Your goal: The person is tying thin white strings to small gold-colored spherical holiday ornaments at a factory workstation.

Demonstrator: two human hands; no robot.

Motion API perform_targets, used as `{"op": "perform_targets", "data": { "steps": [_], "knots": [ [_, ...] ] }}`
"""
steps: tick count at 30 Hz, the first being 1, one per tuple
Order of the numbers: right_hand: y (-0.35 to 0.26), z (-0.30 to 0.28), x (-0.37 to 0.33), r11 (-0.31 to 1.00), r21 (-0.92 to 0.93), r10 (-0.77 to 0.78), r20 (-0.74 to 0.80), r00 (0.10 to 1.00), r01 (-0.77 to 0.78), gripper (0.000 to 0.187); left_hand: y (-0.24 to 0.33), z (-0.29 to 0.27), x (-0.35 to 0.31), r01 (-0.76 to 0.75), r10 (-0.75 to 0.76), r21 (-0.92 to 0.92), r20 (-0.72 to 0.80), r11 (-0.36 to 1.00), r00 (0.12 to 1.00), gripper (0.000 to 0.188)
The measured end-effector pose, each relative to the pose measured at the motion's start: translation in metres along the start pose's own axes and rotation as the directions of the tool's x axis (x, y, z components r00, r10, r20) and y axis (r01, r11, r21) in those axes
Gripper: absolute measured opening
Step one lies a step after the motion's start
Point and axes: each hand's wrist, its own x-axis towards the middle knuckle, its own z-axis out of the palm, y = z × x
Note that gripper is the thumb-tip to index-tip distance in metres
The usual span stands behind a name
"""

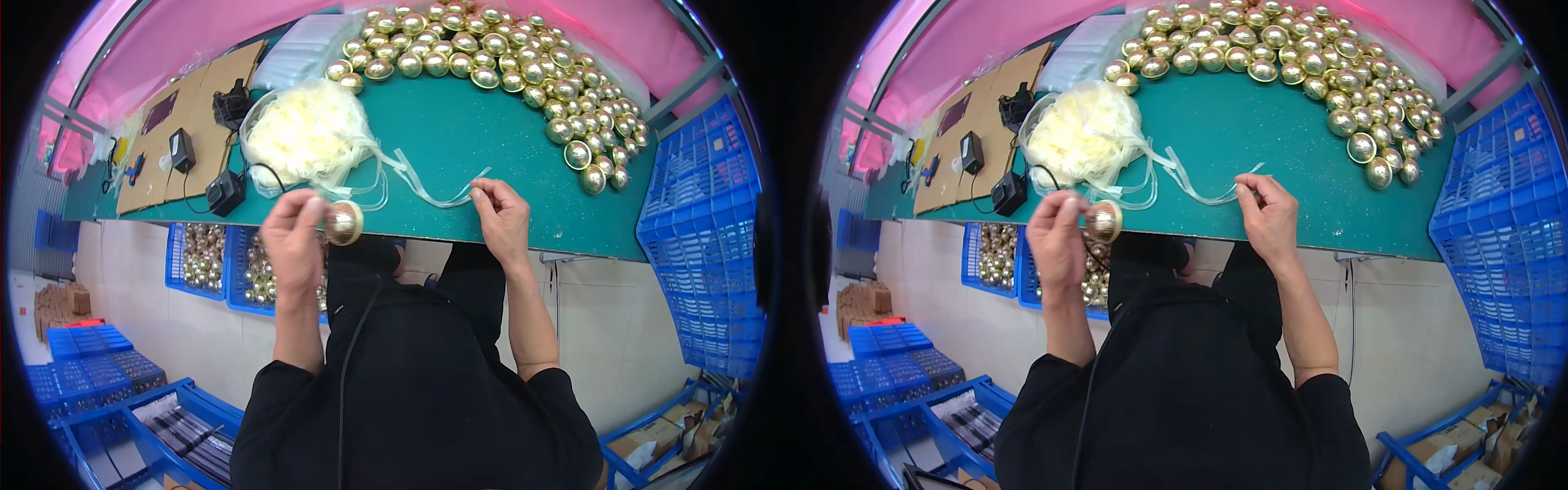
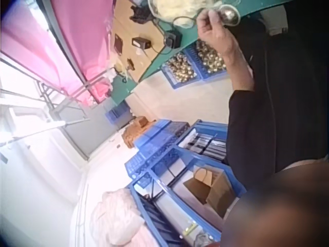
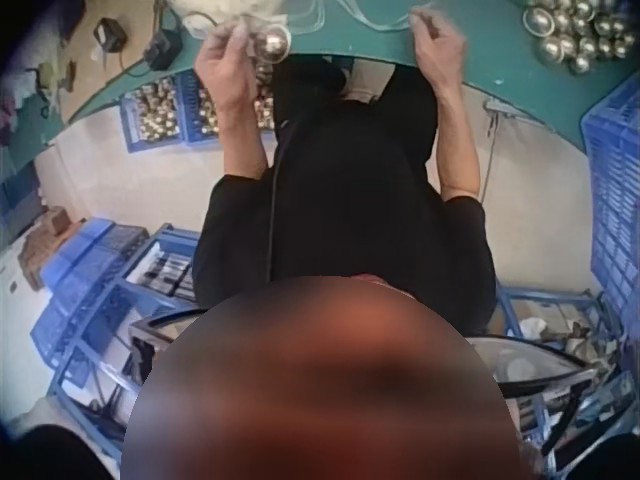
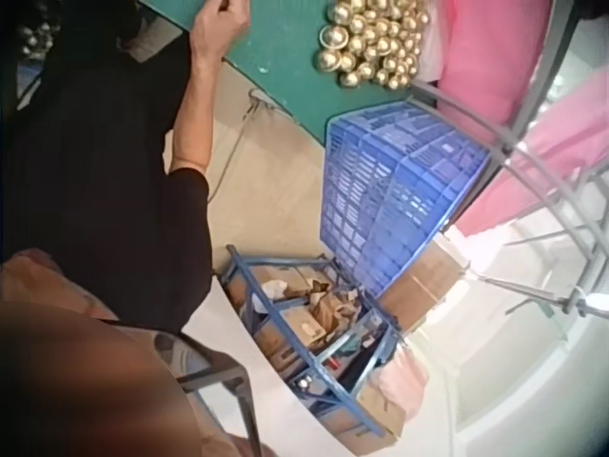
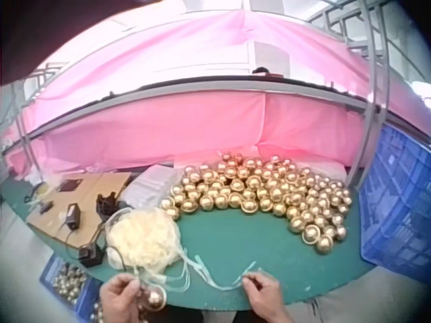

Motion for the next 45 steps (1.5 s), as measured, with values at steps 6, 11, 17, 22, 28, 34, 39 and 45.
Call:
{"op": "perform_targets", "data": {
  "steps": [6, 11, 17, 22, 28, 34, 39, 45],
  "knots": [
    [-0.013, 0.035, 0.012, 0.959, -0.246, -0.092, 0.189, 0.978, 0.138, 0.013, 0.017, -0.1, -0.012, -0.103, 0.185, 0.278, -0.287, 0.955, 0.94, 0.008],
    [-0.01, 0.062, 0.021, 0.837, -0.441, -0.258, 0.206, 0.944, 0.325, 0.018, -0.002, -0.167, -0.011, 0.029, 0.126, 0.328, -0.441, 0.944, 0.889, 0.008],
    [-0.006, 0.077, 0.04, 0.784, -0.608, 0.092, 0.318, 0.944, 0.128, 0.023, -0.033, -0.202, -0.01, 0.134, 0.231, 0.535, -0.56, 0.834, 0.796, 0.014],
    [-0.006, 0.076, 0.045, 0.89, -0.454, 0.186, 0.287, 0.94, -0.038, 0.019, -0.018, -0.129, -0.009, 0.045, 0.205, 0.477, -0.459, 0.878, 0.864, 0.019],
    [-0.016, 0.055, 0.041, 0.97, -0.021, 0.237, 0.285, 0.929, -0.241, 0.014, -0.035, -0.033, -0.001, 0.095, -0.1, 0.347, -0.006, 0.933, 0.995, 0.016],
    [-0.018, 0.046, 0.034, 0.964, 0.103, 0.205, 0.308, 0.929, -0.247, 0.012, -0.07, 0.036, 0.028, 0.59, -0.6, 0.129, 0.289, 0.797, 0.746, 0.021],
    [-0.013, 0.039, 0.023, 0.975, 0.095, 0.16, 0.318, 0.934, -0.2, 0.011, -0.094, 0.056, 0.042, 0.489, -0.498, 0.112, 0.311, 0.865, 0.809, 0.019],
    [-0.011, 0.032, 0.025, 0.972, 0.138, 0.153, 0.244, 0.958, -0.19, 0.016, -0.101, 0.06, 0.038, 0.407, -0.452, 0.198, 0.328, 0.892, 0.83, 0.018]
  ]
}}
